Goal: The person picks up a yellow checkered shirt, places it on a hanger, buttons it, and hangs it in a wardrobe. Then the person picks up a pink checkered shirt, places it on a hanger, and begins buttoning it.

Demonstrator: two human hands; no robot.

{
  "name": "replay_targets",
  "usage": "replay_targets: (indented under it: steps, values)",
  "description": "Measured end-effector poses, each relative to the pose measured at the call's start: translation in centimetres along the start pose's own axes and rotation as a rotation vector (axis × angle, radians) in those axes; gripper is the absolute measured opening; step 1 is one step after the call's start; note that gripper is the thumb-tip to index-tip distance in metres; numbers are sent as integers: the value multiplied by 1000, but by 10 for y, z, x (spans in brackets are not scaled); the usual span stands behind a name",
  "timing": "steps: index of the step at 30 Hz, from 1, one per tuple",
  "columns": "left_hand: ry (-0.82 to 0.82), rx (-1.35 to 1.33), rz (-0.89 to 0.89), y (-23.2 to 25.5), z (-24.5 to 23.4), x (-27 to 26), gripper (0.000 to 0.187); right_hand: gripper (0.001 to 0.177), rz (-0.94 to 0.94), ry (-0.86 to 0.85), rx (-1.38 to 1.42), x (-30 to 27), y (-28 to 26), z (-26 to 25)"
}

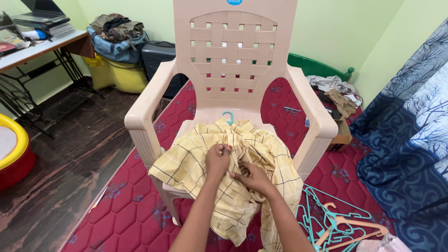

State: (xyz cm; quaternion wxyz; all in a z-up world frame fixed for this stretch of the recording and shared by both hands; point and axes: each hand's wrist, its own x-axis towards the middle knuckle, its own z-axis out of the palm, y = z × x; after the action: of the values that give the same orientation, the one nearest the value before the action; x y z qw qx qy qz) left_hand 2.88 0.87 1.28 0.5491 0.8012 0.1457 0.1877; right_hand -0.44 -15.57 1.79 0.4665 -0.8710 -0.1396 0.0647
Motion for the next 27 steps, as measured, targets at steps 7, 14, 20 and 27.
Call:
replay_targets:
  steps: [7,14,20,27]
  values:
    - [-50,-132,337,39,-10,30,26,52,-80,110,-91,38,19,-45]
    - [-143,284,567,88,-36,-17,72,37,-186,602,199,48,-11,-47]
    - [-259,257,458,51,-36,-15,45,35,237,59,892,65,30,-42]
    - [-31,297,447,19,-51,19,33,20,-94,517,629,103,80,-64]
